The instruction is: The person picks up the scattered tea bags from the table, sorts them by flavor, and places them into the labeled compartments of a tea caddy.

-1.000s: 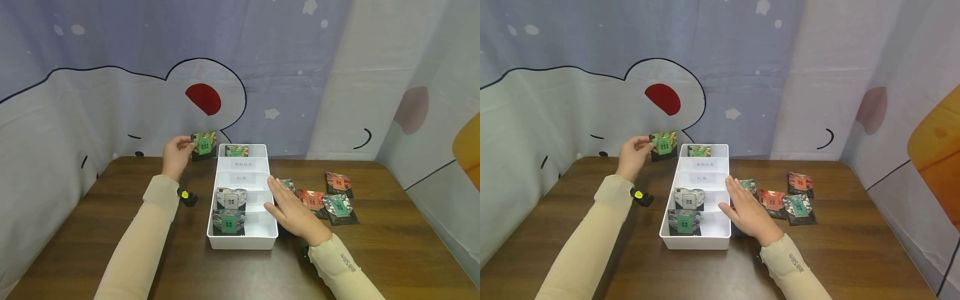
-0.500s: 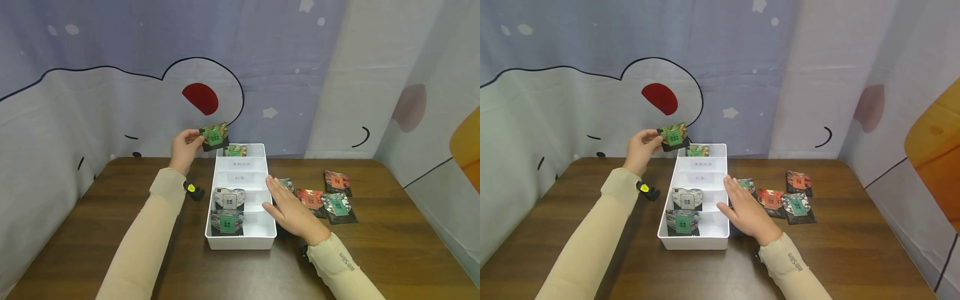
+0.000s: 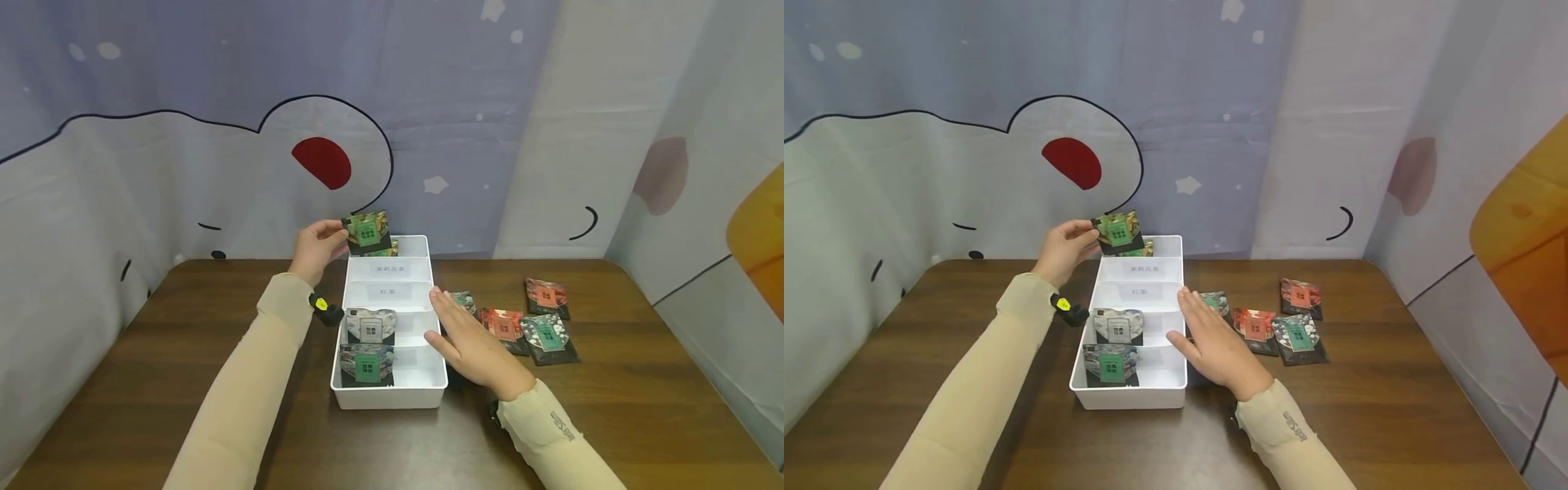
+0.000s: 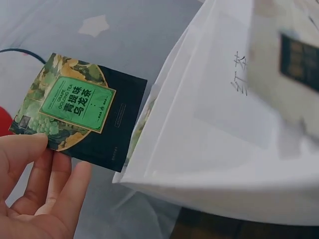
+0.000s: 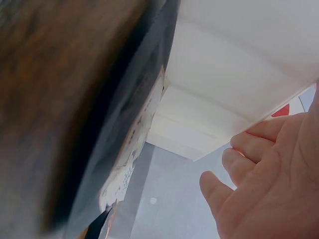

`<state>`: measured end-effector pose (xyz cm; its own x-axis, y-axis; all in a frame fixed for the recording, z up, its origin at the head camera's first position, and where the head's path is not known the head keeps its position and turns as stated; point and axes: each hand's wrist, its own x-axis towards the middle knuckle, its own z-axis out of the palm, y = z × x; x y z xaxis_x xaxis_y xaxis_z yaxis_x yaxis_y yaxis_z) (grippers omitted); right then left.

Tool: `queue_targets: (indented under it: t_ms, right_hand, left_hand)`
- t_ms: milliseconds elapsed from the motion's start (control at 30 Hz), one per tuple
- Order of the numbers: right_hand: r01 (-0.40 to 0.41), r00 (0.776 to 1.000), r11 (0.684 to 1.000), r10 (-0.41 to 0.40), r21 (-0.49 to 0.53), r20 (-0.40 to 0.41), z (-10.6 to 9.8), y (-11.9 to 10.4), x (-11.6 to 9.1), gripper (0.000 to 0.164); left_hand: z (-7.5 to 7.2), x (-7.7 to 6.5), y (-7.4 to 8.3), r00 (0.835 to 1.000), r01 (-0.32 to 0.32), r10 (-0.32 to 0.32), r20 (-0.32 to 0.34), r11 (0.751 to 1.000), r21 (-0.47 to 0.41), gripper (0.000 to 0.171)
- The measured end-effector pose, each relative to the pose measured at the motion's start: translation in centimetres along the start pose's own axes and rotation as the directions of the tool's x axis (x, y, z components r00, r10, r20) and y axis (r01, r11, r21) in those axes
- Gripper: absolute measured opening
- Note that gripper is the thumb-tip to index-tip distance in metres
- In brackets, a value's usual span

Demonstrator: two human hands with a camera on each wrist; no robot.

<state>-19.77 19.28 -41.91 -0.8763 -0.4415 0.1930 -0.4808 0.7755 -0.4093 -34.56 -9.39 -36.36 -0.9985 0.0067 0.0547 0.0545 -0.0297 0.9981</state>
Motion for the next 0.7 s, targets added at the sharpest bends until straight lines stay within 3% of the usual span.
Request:
queue_targets:
  t_ms: [333,700]
  right_hand:
    - [0.009,1.0,1.0,-0.009,-0.002,0.004,0.1,-0.4,0.4,0.073]
    - [0.011,1.0,1.0,-0.011,0.005,-0.009,0.2,-0.2,0.5,0.072]
  left_hand:
    - [-0.3,0.1,-0.3,0.996,0.087,-0.089,0.014,0.993,0.079,0.034]
    - [-1.9,-0.5,-0.1,0.994,0.071,-0.085,0.07,0.982,0.177,0.039]
